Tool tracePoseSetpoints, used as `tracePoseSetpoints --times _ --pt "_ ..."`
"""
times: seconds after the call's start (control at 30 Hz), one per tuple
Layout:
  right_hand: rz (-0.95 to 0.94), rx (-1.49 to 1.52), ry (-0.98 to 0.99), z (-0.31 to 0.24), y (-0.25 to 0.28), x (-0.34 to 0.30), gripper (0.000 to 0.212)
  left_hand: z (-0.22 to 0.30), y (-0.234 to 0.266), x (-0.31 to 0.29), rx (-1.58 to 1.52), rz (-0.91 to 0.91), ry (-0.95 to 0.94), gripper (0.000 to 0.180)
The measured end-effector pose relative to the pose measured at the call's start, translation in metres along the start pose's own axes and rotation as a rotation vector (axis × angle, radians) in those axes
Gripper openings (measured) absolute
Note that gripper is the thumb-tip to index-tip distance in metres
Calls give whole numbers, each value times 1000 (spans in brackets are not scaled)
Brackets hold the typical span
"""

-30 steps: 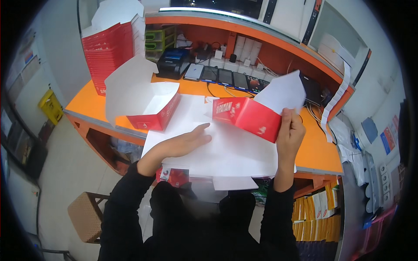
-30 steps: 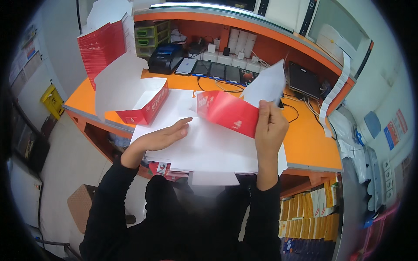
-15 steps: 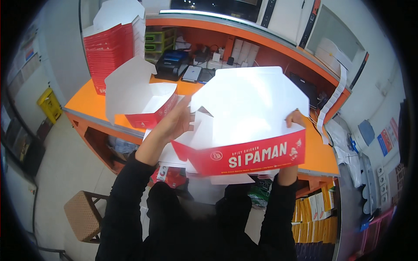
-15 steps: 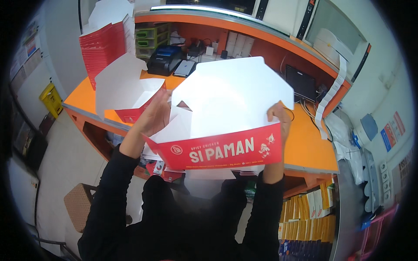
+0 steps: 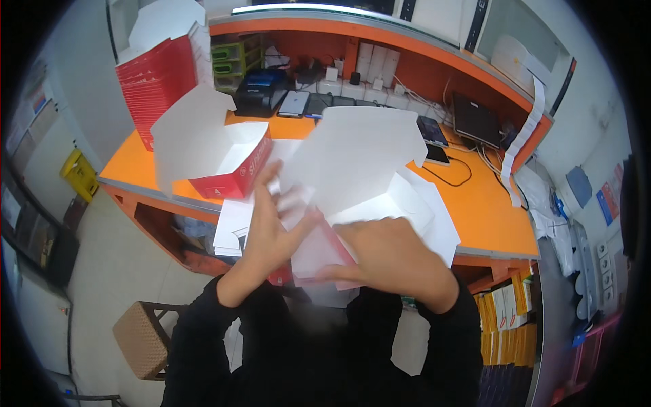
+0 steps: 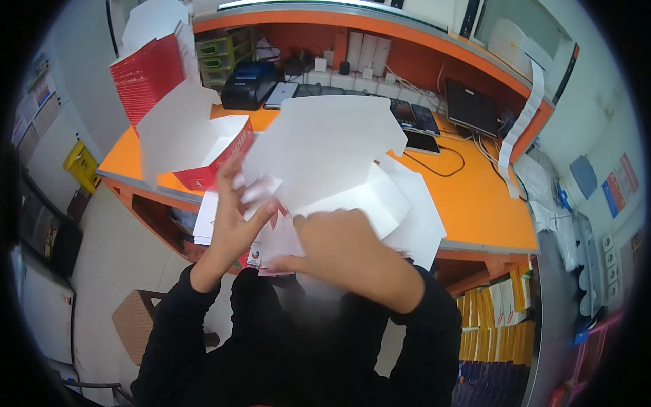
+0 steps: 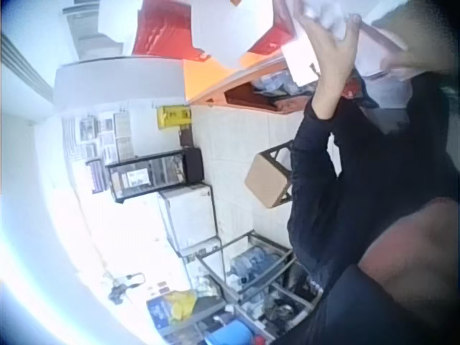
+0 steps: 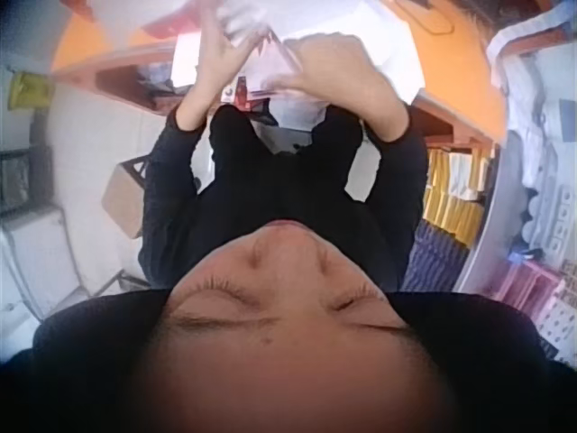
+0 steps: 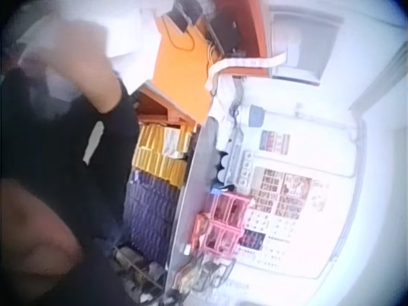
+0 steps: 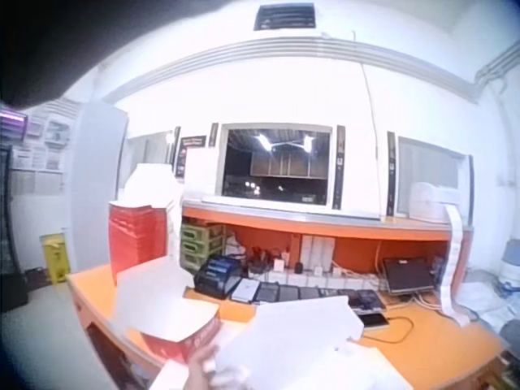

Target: The person assembles red and white cardboard boxes by folding the flat pieces into shape and tucking the flaps. They work at an orange counter, stacking the completed boxes to the side.

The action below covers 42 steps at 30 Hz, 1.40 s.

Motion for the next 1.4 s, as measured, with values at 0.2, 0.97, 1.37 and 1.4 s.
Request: tracePoseSetpoints --times 0.2,0.97,1.37,1.4 --pt "-443 -110 11 31 -29 23 22 49 -18 18 264 -652 -365 50" --pt "223 206 -240 93 -33 19 19 12 -83 28 304 -680 -289 6" --pt "457 212 -280 92 -21 -11 21 41 -105 0 360 -748 -501 12" --pt "560 267 -238 92 -16 -21 23 38 -103 -1 361 -769 -498 12"
Point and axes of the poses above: each hand's wrist, its own x-axis towards the middle knuckle, its own y-axis out of the back of the hand, z = x × y, the point moved 6 cm from there along x, towards the middle knuckle, and after that the axes turned 15 degrees about -y, right-handed, at the moved point
